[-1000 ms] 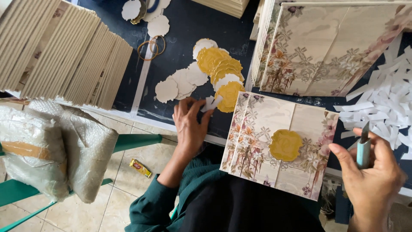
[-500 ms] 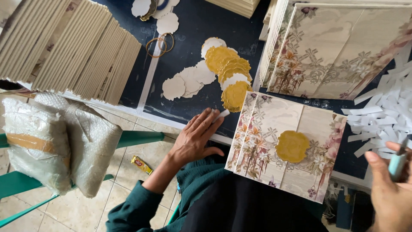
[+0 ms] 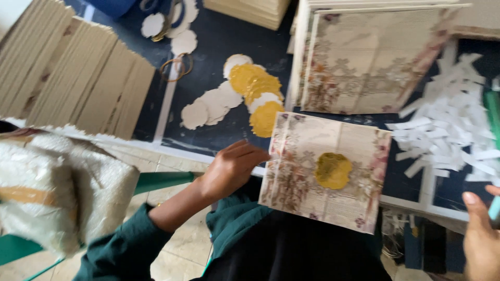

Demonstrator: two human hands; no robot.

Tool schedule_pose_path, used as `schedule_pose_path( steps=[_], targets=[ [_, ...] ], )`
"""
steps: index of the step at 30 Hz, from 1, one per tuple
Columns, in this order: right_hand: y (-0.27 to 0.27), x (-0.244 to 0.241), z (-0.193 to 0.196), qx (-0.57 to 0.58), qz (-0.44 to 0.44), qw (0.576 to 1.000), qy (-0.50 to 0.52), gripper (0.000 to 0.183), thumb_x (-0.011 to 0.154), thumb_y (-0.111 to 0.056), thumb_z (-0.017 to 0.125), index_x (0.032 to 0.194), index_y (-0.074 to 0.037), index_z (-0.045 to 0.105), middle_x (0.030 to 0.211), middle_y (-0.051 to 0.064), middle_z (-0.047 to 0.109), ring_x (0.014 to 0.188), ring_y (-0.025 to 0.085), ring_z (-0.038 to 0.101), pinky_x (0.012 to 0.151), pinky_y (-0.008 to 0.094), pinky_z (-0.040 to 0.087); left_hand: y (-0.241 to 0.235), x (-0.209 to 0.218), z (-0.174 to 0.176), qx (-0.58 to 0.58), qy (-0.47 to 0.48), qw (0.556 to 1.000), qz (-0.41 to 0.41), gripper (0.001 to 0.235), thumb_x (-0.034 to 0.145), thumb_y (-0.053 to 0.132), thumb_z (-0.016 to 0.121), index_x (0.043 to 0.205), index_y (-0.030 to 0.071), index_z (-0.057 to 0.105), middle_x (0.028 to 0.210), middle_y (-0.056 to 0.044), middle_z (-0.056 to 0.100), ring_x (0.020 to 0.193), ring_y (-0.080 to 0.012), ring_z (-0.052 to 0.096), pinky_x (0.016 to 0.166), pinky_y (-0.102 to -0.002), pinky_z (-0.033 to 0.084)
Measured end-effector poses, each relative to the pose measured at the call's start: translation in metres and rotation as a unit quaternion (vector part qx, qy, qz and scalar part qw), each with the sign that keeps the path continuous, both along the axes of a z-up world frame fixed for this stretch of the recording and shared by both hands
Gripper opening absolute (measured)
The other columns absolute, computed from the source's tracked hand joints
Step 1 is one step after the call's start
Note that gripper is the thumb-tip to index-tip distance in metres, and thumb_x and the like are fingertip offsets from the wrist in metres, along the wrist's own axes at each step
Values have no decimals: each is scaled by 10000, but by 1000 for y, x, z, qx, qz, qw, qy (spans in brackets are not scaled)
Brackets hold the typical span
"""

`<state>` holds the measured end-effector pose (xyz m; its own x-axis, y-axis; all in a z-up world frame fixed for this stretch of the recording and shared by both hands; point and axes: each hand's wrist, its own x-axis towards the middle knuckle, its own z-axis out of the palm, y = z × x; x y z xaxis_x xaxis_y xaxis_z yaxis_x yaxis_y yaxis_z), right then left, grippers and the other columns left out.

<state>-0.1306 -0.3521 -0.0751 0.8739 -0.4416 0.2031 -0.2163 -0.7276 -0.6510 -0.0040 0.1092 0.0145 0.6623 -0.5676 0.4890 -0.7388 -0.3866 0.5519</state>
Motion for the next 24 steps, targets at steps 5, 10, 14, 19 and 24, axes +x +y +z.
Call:
schedule_pose_path(
  steps=[5,10,14,19,24],
  targets=[
    [38,-5,60,-39,-79,996,13,297,1100,-48,729,1352,61,617,979,162,548,803,260,533,671,350,412,-148,54,-16,55,-61,984,-160,360,668,-73,586,983,92,635,902,-93,602,808,-311,575,694,-388,498],
    [30,-19,67,-84,-124,988,22,242,1097,-62,756,1303,18,659,967,138,589,803,242,543,699,363,433,-288,93,-22,202,-50,961,-183,270,807,-21,525,1052,86,491,1096,-111,411,1005,-313,401,771,-505,338],
    [33,-3,86,-44,-140,987,59,184,1103,-94,702,1244,6,640,948,144,578,804,252,521,722,365,404,-300,99,-24,276,-159,945,-71,791,853,-45,552,1512,211,197,1522,-149,-73,1472,-350,96,1196,-613,224],
    [9,69,43,-89,7,995,-47,241,1046,-163,837,1078,6,669,887,141,638,809,250,611,733,359,441,-192,87,38,-18,-178,984,-13,59,824,63,649,800,104,612,663,-33,552,620,-204,525,695,-332,441],
    [59,183,49,-38,148,975,-162,415,950,-304,905,1085,-6,649,955,118,644,897,229,636,786,346,447,-61,86,46,-63,-131,974,175,121,823,26,682,871,137,675,836,-7,675,745,-199,613,671,-358,433]
  ],
)
